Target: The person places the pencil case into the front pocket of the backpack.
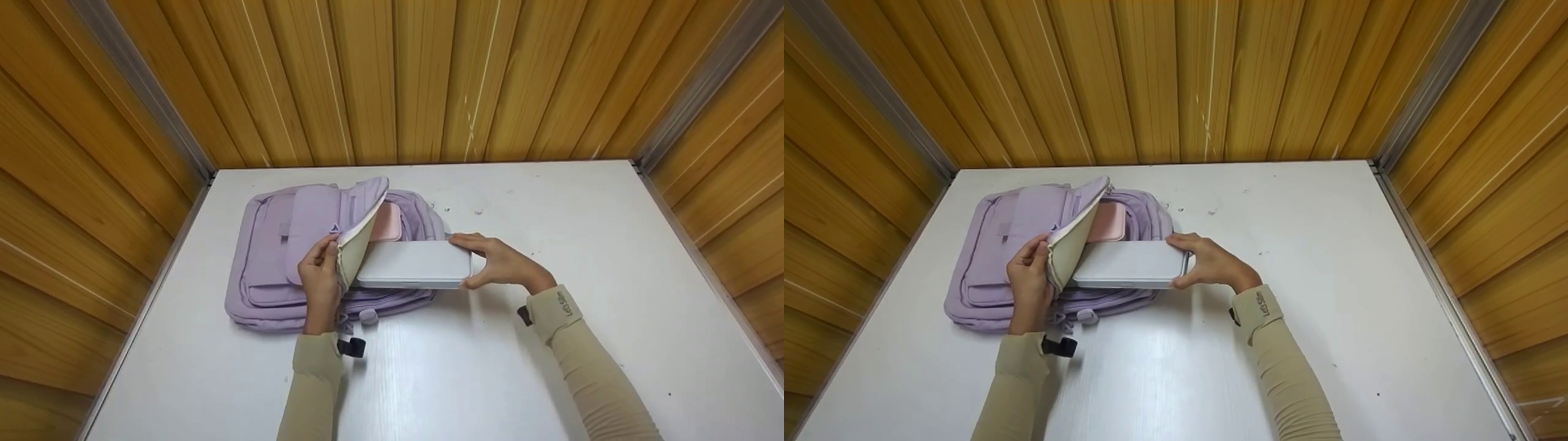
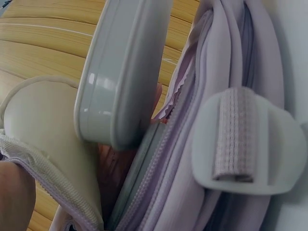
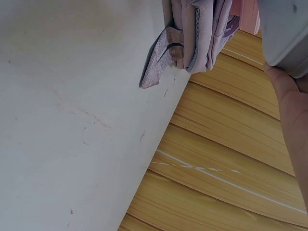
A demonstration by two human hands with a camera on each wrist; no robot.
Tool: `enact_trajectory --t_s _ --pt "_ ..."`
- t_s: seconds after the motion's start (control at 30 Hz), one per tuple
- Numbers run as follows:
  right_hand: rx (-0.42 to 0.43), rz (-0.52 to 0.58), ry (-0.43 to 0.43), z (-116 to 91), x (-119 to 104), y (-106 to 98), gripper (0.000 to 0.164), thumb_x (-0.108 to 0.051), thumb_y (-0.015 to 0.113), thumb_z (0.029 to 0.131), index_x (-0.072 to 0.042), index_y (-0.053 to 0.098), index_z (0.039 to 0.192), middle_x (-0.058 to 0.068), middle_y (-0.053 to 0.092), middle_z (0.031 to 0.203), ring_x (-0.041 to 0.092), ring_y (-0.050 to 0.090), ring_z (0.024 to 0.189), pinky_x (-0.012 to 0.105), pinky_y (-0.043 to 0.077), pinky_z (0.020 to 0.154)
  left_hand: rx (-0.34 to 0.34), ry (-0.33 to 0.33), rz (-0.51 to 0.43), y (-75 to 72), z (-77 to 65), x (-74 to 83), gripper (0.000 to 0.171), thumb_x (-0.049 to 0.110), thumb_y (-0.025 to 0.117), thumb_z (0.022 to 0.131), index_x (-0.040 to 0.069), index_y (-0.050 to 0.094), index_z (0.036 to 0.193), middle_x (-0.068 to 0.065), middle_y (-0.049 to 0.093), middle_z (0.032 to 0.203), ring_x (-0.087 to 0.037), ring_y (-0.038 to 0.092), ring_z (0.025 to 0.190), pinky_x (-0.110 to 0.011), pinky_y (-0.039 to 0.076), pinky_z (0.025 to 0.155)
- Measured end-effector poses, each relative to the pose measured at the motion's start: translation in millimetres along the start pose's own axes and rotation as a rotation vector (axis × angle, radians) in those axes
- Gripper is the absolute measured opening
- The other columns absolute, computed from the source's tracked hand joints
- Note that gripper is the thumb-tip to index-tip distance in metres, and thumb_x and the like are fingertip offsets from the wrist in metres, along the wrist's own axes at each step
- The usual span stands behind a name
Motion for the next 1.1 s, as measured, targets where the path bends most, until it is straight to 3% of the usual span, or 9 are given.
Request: enact_trajectory --t_s 0.4,0.83,1.1 --pt "-0.045 -0.044 0.019 10 -2 3 0.094 -0.030 0.086 0.069 -0.009 0.038 0.147 0.011 0.034 0.154 0.035 0.024 0.145 0.053 0.021 0.117 -0.004 -0.011 -0.003 7.1 -2.7 3.5 0.019 -0.004 0.059 0.091 -0.015 0.064 0.105 0.007 0.070 0.084 -0.005 0.058 0.074 -0.017 0.050 0.069" --pt "-0.104 -0.056 0.030 20 1 11 0.094 -0.027 0.085 0.070 -0.010 0.035 0.148 0.011 0.031 0.156 0.032 0.020 0.147 0.051 0.017 0.119 -0.031 0.020 -0.005 10.4 -4.5 4.4 0.017 -0.004 0.060 0.091 -0.014 0.066 0.103 0.006 0.072 0.090 -0.004 0.062 0.082 -0.016 0.051 0.074" --pt "-0.098 -0.060 0.023 24 -1 14 0.094 -0.026 0.086 0.068 -0.009 0.037 0.147 0.008 0.034 0.155 0.031 0.023 0.146 0.048 0.019 0.119 -0.064 0.033 0.026 13.4 -6.5 4.3 0.018 -0.004 0.060 0.091 -0.017 0.063 0.103 0.008 0.068 0.077 -0.003 0.055 0.069 -0.014 0.048 0.062"
Point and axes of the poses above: each hand's wrist, its own z-axis towards the middle knuckle, its own y-axis out of the palm, x = y × z, the point moved 3 cm from there along z, towards the middle knuckle
